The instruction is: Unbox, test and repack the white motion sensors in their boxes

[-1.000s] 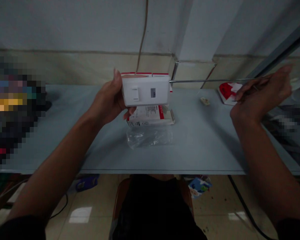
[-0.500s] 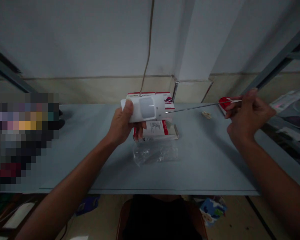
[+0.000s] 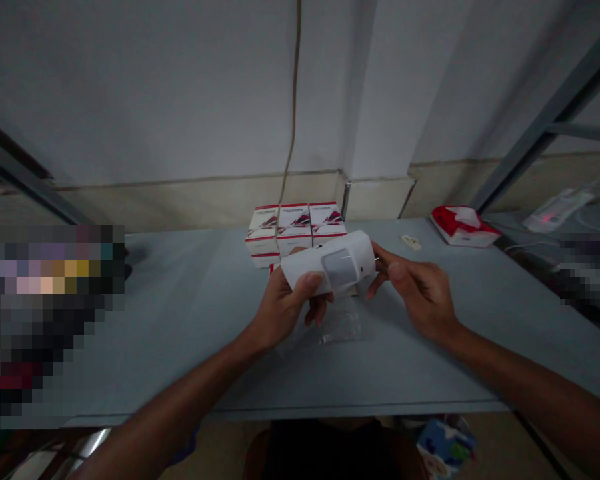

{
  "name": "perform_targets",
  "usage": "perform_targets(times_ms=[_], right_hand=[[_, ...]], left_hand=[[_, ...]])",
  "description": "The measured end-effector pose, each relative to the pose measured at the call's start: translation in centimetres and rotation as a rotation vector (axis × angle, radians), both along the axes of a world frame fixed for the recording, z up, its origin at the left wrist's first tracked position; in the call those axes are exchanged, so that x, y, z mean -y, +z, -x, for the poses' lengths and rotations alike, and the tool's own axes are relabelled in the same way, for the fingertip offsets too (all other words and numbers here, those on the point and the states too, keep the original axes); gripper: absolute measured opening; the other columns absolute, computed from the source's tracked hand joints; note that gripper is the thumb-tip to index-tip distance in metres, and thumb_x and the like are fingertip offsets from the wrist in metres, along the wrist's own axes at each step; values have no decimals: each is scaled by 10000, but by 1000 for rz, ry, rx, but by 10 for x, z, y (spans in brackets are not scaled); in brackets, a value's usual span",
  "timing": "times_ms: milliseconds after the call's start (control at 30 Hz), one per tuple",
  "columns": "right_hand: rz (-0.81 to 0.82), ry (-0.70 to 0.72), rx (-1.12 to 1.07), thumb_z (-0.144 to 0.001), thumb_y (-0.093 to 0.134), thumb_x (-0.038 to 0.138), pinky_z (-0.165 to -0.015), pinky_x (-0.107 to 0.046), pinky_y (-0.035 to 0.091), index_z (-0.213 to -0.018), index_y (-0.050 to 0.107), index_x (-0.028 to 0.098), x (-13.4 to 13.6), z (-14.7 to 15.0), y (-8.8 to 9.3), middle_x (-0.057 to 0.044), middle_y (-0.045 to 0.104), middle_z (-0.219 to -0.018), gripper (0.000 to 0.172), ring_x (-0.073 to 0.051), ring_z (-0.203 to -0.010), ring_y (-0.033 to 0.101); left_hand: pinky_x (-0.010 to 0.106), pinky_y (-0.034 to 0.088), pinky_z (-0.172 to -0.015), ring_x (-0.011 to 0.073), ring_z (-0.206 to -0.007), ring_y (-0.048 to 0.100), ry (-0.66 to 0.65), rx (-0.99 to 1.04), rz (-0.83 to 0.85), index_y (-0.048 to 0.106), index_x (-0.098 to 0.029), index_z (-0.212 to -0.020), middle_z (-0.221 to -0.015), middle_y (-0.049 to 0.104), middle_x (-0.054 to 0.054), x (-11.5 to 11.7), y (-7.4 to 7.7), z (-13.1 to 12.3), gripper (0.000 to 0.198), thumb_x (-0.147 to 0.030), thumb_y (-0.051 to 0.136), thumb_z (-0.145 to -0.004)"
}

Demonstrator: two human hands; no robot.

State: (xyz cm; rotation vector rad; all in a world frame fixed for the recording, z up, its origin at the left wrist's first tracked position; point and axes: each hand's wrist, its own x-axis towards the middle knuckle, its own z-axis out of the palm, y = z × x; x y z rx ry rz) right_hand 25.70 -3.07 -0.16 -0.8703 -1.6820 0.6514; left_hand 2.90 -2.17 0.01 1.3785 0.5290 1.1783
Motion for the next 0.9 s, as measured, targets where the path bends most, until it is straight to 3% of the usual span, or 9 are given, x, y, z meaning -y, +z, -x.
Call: perform_targets(times_ms=[67,133,200,267,367,500,600,767,900], right_hand=[[49,118,-130,-1011,629,527,-586,-348,637,-1489,629,343,-2,1,0,-59,795,-1160,512,-172,-678,726],[111,195,-219,-949,700,572,-562,-353,641,-1553,537,390,-1,3,1,-70,755,-1244,651,-185,-716,726],[187,188,-206,-907,755,561,-517,-333,622,-1546,534,394,3,2,4,-66,755,-1151,696,-179,-661,706],[235,123,-165,-901,762,531,-452,-298,564,-1446,639,361,5,-3,8,-50,745,-1008,584,-162,-585,660],[212,-47,-158,-895,737,496,-392,-244,414,-1198,788,292,-4,-19,12,-17,685,-798,369,-127,-512,541],[418,-144,-28,-870,692,440,-359,-221,261,-964,828,201,-30,-38,13,16,591,-599,291,-103,-429,433],[495,-92,136,-853,681,439,-343,-212,245,-847,805,167,-40,-42,8,17,599,-566,299,-82,-386,408],[570,-36,207,-899,642,534,-306,-201,266,-899,746,173,-34,-35,2,46,562,-519,375,-75,-326,404],[619,0,135,-912,653,614,-293,-184,284,-949,699,185,-29,-30,1,54,554,-520,432,-76,-321,432]], left_hand=[[173,438,-372,80,-444,577,-7,-31,-16,523,-162,-1036,-747,667,2,-2,-2,0,502,-636,667,-954],[180,446,-400,86,-485,590,-45,-50,-61,535,-160,-1124,-788,672,9,-4,-5,-1,492,-609,664,-970],[218,519,-492,125,-619,659,-57,-107,-160,556,-168,-1234,-904,701,52,-4,-7,-1,557,-637,667,-956],[304,615,-707,194,-871,719,-20,-257,-309,541,-199,-1371,-1123,711,117,-4,-7,1,707,-694,702,-892],[440,571,-1021,258,-1130,668,142,-555,-552,396,-259,-1546,-1239,691,115,-4,-7,6,884,-657,768,-850],[475,555,-973,285,-1087,608,310,-872,-836,395,-238,-1547,-1038,721,69,-1,-9,8,801,-593,740,-917],[515,558,-918,332,-1091,581,327,-1054,-978,437,-173,-1543,-1110,723,141,2,-13,6,881,-700,703,-888],[615,526,-1005,414,-1230,543,284,-1156,-969,275,-100,-1648,-1238,703,223,9,-15,1,1202,-719,814,-770],[619,497,-1085,408,-1343,522,221,-1106,-912,26,-177,-1705,-1313,716,174,9,-13,2,1329,-505,912,-770]])
